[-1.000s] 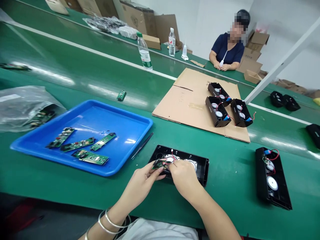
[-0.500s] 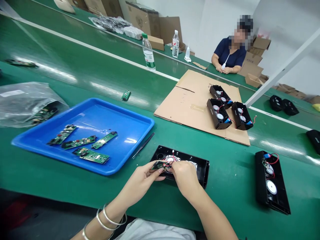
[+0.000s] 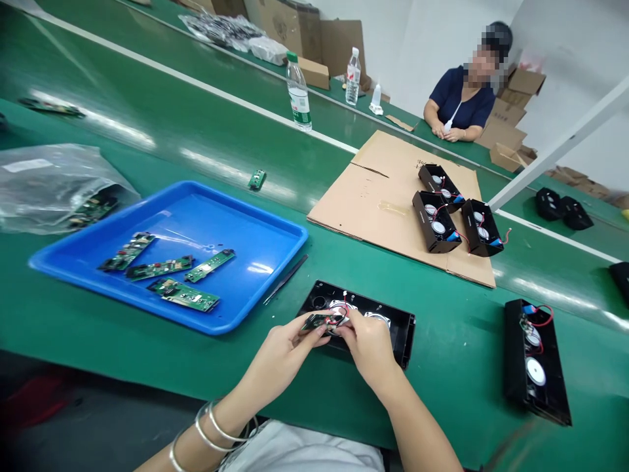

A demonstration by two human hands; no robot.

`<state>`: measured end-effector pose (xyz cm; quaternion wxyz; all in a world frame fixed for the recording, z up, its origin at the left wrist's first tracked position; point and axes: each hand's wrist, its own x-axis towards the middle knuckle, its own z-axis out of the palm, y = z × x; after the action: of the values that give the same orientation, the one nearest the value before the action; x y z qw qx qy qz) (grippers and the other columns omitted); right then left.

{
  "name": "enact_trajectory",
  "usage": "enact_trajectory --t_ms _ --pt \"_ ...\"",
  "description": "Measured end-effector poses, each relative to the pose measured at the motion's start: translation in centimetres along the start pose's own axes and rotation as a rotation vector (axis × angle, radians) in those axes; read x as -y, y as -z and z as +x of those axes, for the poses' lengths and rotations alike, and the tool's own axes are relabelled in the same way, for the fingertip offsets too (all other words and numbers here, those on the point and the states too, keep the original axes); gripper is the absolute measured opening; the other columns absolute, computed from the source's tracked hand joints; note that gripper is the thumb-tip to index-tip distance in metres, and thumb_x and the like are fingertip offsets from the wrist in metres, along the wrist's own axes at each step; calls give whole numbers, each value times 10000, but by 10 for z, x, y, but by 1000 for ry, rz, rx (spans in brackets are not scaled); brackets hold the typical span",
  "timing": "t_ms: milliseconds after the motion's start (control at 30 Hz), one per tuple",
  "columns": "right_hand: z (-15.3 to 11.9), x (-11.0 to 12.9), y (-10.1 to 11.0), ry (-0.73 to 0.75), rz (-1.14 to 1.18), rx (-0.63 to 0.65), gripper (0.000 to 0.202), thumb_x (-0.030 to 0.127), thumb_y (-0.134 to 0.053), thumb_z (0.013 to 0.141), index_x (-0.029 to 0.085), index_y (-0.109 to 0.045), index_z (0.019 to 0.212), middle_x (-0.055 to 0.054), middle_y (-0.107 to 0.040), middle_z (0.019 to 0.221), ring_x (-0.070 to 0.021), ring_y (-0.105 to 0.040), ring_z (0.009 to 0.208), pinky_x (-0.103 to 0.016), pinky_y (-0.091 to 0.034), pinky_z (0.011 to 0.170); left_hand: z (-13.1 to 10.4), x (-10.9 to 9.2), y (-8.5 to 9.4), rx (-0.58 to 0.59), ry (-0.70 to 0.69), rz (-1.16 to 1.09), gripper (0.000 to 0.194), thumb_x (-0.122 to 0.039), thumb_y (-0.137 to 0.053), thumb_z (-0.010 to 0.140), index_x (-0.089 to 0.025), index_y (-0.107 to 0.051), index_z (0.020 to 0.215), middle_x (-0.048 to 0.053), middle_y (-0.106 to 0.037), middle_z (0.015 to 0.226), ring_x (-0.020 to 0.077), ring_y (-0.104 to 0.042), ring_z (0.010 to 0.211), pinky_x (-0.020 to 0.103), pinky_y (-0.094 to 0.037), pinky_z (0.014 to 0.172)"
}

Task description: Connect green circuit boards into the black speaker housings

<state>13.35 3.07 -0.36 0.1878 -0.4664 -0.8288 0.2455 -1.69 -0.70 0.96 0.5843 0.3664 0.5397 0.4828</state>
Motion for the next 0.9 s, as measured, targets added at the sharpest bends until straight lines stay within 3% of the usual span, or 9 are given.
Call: enact_trajectory --t_ms 200,900 --pt "-5 3 0 119 78 -97 230 238 -411 906 190 -610 800 -36 -651 722 -152 -578 639 -255 -434 607 3 4 -2 -42 60 -92 268 -329 -623 706 -157 -646 910 58 -712 914 238 -675 823 379 -586 747" --pt "-5 2 -5 165 46 -202 229 247 -420 917 172 -577 769 -28 -587 673 -142 -520 614 -255 -404 567 5 12 -2 23 -2 5 264 -314 -572 737 -147 -643 928 52 -721 883 243 -681 822 406 -597 742"
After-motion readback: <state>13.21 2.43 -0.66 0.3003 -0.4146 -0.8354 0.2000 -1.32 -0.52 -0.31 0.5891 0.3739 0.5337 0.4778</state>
